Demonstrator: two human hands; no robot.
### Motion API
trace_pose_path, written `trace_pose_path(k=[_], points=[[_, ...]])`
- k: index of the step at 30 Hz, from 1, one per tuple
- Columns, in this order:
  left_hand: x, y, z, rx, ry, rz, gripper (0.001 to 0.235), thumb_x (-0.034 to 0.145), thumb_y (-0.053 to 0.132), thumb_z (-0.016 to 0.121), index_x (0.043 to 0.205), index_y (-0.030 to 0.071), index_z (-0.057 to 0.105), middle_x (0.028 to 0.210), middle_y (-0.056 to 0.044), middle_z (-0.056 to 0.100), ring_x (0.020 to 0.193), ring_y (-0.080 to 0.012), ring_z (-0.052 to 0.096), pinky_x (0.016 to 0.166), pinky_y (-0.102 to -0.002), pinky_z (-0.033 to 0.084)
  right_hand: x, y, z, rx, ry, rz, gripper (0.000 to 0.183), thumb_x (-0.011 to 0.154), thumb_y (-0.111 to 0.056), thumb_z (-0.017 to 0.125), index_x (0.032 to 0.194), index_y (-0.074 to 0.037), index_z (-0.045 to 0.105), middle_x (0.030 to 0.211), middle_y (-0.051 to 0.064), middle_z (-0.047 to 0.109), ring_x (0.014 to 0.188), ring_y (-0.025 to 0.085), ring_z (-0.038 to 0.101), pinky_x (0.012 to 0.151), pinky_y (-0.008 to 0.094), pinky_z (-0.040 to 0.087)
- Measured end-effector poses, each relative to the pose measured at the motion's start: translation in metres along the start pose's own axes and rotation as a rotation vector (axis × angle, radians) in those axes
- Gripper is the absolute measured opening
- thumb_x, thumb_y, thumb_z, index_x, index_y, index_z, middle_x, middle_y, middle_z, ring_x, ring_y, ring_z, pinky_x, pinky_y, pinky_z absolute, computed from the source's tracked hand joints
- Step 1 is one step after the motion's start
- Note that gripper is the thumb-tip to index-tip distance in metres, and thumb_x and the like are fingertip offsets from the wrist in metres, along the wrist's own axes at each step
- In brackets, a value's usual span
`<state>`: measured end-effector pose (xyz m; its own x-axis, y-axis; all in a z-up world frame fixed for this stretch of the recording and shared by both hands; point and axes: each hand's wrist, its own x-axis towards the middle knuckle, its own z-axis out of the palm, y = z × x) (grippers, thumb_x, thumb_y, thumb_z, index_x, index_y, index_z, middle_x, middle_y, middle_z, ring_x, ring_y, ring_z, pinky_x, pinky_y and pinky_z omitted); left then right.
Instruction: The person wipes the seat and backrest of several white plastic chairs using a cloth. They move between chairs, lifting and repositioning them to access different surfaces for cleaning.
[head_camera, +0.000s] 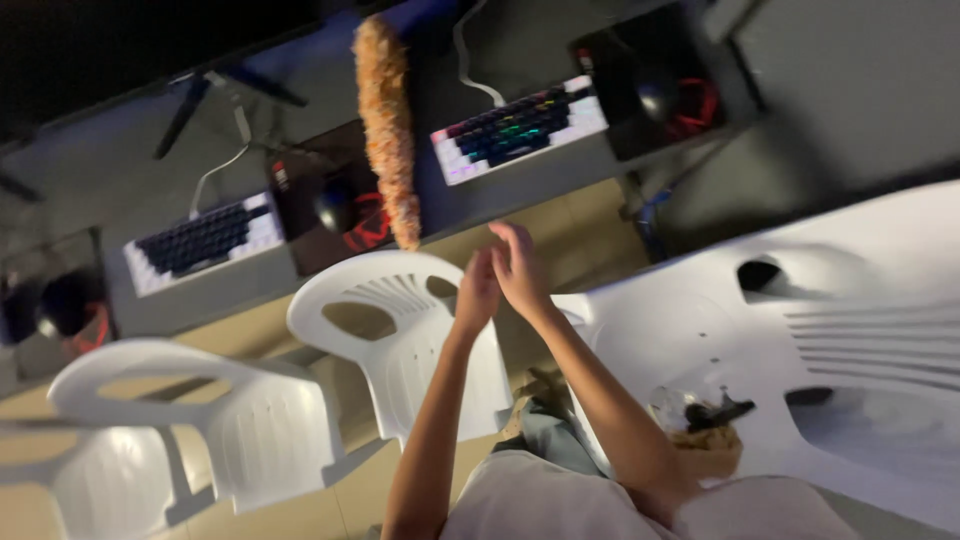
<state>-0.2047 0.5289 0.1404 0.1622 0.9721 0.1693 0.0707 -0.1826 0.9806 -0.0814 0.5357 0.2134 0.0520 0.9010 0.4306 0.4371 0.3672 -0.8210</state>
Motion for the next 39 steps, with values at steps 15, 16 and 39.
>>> trace_pose_path(k=[15, 16, 39], points=[[-0.047, 0.142, 0.182, 0.112, -1.011, -0.001, 0.074, 0.087, 0.006, 0.067, 0.154, 0.01, 0.037, 0.152, -0.015, 0.046, 0.139, -0.0342, 0.048, 0.118, -0.045, 0.038, -0.152, -0.07, -0.293, -0.519, 0.339, 0.257, 0.046, 0.094, 0.008, 0.056, 0.139, -0.001, 0.053, 0.143, 0.021, 0.056, 0.136, 0.039, 0.053, 0.118, 0.046, 0.041], [-0.054, 0.14, 0.189, 0.107, -1.046, 0.005, 0.074, 0.087, 0.006, 0.067, 0.154, 0.01, 0.037, 0.152, -0.015, 0.046, 0.139, -0.0342, 0.048, 0.118, -0.045, 0.038, -0.171, -0.07, -0.305, -0.534, 0.365, 0.278, 0.046, 0.094, 0.008, 0.056, 0.139, -0.001, 0.053, 0.143, 0.021, 0.056, 0.136, 0.039, 0.053, 0.118, 0.046, 0.041], [-0.206, -0.061, 0.224, 0.219, -0.896, -0.319, 0.026, 0.102, 0.018, 0.062, 0.121, 0.003, 0.073, 0.105, -0.014, 0.08, 0.096, -0.0214, 0.078, 0.087, -0.032, 0.059, -0.296, 0.022, -0.233, -0.225, 0.665, 0.503, 0.055, 0.107, -0.012, 0.068, 0.156, -0.009, 0.045, 0.124, 0.019, 0.065, 0.102, 0.026, 0.065, 0.093, 0.038, 0.054]])
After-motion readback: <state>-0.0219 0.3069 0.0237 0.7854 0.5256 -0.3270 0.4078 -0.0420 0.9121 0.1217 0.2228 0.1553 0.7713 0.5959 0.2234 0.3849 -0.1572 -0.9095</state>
